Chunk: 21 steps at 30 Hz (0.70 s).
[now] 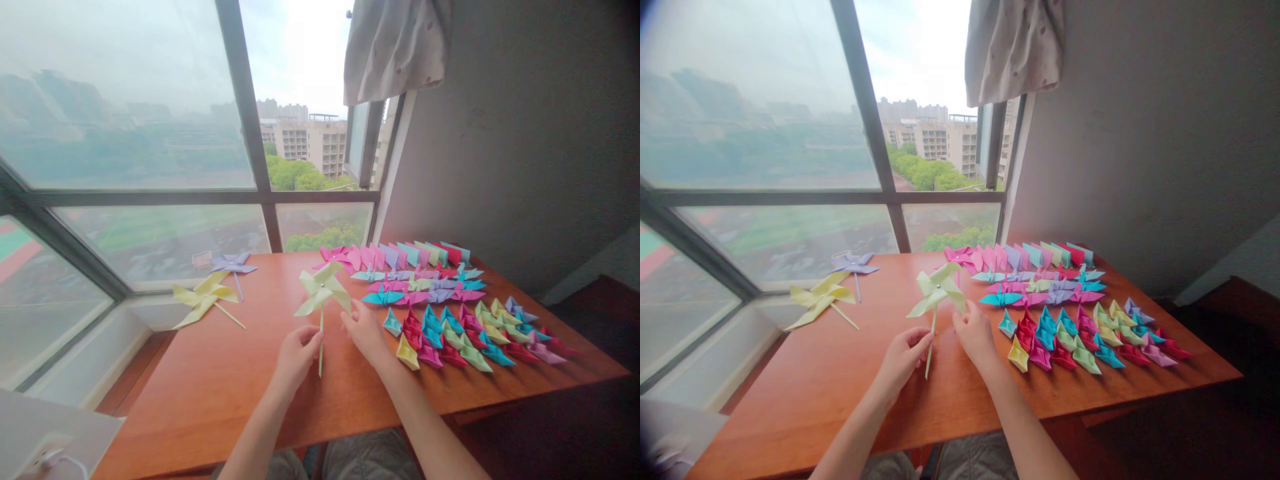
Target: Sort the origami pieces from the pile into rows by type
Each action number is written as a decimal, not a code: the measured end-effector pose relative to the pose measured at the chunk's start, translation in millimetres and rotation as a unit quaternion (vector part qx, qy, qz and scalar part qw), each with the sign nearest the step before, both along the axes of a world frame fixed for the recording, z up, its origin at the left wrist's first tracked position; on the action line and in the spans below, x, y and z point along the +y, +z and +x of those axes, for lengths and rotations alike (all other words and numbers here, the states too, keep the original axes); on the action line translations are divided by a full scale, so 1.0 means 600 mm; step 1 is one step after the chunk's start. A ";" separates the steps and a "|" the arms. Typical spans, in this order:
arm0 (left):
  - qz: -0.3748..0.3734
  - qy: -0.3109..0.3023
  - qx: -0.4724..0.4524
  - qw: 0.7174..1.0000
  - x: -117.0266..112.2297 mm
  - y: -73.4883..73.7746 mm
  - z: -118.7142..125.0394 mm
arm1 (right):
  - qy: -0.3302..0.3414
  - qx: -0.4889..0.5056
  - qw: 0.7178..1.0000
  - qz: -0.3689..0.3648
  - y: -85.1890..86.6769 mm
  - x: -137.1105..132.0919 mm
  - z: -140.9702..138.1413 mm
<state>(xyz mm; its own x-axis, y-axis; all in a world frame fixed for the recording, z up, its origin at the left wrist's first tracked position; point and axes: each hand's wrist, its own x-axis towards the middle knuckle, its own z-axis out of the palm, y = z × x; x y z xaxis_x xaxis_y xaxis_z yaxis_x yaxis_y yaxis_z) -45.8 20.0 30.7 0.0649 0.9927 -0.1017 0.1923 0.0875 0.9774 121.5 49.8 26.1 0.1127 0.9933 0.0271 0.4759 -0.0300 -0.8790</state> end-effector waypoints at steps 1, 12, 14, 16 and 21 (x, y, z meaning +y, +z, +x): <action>0.000 0.001 0.001 1.000 0.002 -0.002 0.001 | 0.003 -0.003 1.000 0.000 0.000 -0.002 -0.001; 0.015 -0.010 0.056 0.998 0.088 -0.021 0.045 | 0.006 -0.039 0.999 -0.022 -0.001 -0.010 0.006; 0.009 -0.019 0.075 0.997 0.110 -0.026 0.056 | 0.009 -0.067 0.998 -0.009 -0.001 -0.019 0.004; 0.001 -0.033 0.094 0.995 0.128 -0.032 0.066 | 0.013 -0.095 0.995 0.003 -0.001 -0.029 0.002; -0.009 -0.066 0.135 0.989 0.154 -0.044 0.081 | 0.022 -0.114 0.993 0.015 0.000 -0.038 -0.001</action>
<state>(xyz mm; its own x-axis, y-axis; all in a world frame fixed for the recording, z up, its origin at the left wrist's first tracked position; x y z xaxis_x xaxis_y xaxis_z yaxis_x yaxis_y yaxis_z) 3.0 112.4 4.5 0.1622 0.9753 -0.1499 0.4561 0.0606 0.8879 120.8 27.3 26.4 0.0562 0.9955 0.0766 0.6626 0.0202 -0.7487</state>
